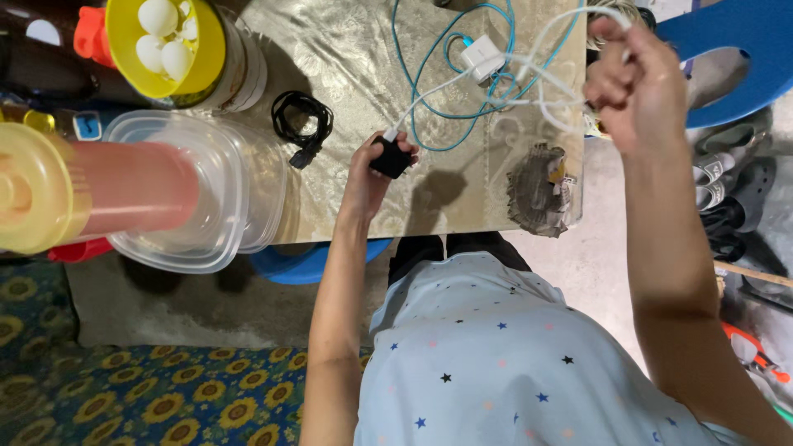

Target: The person wipes a black power cable with a cloth, then coils it and places it on the table. They repeat the wiping and coiling process with a white USB cable and a blue USB cable, handling each cable one at a time.

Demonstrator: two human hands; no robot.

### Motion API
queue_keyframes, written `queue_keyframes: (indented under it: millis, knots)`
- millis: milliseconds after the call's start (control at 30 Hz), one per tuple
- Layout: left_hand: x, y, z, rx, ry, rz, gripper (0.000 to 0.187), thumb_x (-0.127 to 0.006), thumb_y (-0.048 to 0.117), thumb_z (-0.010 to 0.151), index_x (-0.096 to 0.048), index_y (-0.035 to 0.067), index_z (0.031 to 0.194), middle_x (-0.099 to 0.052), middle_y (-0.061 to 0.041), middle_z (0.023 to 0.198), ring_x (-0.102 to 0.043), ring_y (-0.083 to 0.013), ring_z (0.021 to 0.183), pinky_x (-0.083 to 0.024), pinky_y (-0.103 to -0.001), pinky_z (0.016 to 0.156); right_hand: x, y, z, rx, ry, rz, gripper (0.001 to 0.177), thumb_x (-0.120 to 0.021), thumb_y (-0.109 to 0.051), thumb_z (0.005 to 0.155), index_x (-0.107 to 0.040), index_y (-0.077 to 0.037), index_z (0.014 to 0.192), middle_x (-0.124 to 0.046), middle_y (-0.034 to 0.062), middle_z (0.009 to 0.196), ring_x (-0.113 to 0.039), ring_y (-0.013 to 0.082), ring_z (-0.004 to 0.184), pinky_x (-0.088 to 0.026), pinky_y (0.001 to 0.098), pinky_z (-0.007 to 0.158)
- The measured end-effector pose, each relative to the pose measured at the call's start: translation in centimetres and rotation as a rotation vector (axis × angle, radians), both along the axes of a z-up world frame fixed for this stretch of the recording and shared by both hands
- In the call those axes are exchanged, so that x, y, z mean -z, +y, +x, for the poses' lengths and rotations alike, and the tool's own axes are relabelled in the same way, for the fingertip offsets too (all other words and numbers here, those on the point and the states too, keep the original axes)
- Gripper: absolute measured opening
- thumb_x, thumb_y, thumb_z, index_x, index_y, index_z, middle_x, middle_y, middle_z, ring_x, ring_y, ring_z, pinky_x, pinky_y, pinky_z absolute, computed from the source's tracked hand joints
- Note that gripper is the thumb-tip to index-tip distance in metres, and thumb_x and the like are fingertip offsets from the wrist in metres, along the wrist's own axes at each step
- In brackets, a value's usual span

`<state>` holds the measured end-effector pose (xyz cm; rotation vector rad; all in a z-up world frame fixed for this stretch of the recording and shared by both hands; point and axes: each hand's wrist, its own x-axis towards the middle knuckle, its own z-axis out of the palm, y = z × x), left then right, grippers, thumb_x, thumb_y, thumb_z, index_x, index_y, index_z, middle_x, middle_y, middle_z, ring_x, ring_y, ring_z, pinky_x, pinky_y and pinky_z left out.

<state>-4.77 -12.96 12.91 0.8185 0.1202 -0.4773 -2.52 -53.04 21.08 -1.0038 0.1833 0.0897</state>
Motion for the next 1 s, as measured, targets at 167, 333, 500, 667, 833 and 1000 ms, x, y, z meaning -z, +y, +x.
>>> queue_keyframes:
  millis: [167,333,500,667,833,1000]
  knots:
    - [0.1,4.0,-2.7,-0.125,0.005,-0.062,0.041,-0.065,0.028,0.089,-0.058,-0.001,0.117,-0.065,-0.012,0.104,-0.065,-0.0306,0.112,-0.048,-0.050,0.111,1.1,-2.4,1.0,0.079,-0.002,0.292,0.022,-0.047,-0.020,0.123,-0.059,-0.007,0.137,-0.053,0.0026,0.090,-0.053,0.0140,0.079,-0.052,0.0372,0.094]
    - [0.3,8.1,-5.5,-0.248,0.094,-0.277,0.038,-0.066,0.025,0.083,-0.058,0.002,0.112,-0.063,-0.009,0.096,-0.062,-0.0256,0.104,-0.043,-0.052,0.113,5.7,-3.1,2.1,0.032,0.012,-0.030,0.023,-0.049,-0.018,0.121,-0.061,-0.006,0.136,-0.056,0.0011,0.095,-0.059,0.0140,0.092,-0.056,0.0466,0.103]
    - [0.2,11.5,-8.3,-0.301,0.035,-0.358,0.028,-0.064,0.019,0.089,-0.057,0.006,0.112,-0.047,0.000,0.086,-0.049,-0.0157,0.084,-0.044,-0.041,0.099,11.4,-7.5,6.4,0.079,0.005,-0.296,0.018,-0.051,-0.023,0.123,-0.062,-0.009,0.124,-0.057,0.0016,0.094,-0.061,0.0160,0.090,-0.057,0.0473,0.092]
    - [-0.3,15.7,-11.4,-0.584,0.072,-0.401,0.015,-0.058,0.023,0.103,-0.055,0.008,0.102,-0.044,0.000,0.081,-0.046,-0.0150,0.078,-0.043,-0.039,0.091,16.3,-15.3,8.3,0.228,0.066,-0.423,0.014,-0.056,-0.024,0.123,-0.063,-0.013,0.128,-0.062,-0.0019,0.104,-0.065,0.0115,0.098,-0.064,0.0402,0.095]
    - [-0.2,15.1,-12.3,-0.610,0.107,-0.207,0.015,-0.057,0.023,0.107,-0.055,0.010,0.098,-0.045,0.000,0.080,-0.046,-0.0158,0.075,-0.045,-0.040,0.092,20.7,-17.4,10.8,0.333,0.126,-0.511,0.011,-0.054,-0.017,0.114,-0.064,-0.014,0.118,-0.056,-0.0007,0.086,-0.052,0.0122,0.074,-0.048,0.0403,0.075]
    - [0.0,8.3,-11.4,-0.382,0.194,0.087,0.020,-0.059,0.029,0.101,-0.052,0.012,0.093,-0.045,-0.001,0.076,-0.048,-0.0167,0.073,-0.048,-0.038,0.090,20.9,-12.6,12.7,0.118,0.038,-0.202,0.024,-0.053,-0.026,0.118,-0.063,-0.009,0.105,-0.063,0.0029,0.088,-0.064,0.0151,0.083,-0.066,0.0484,0.097]
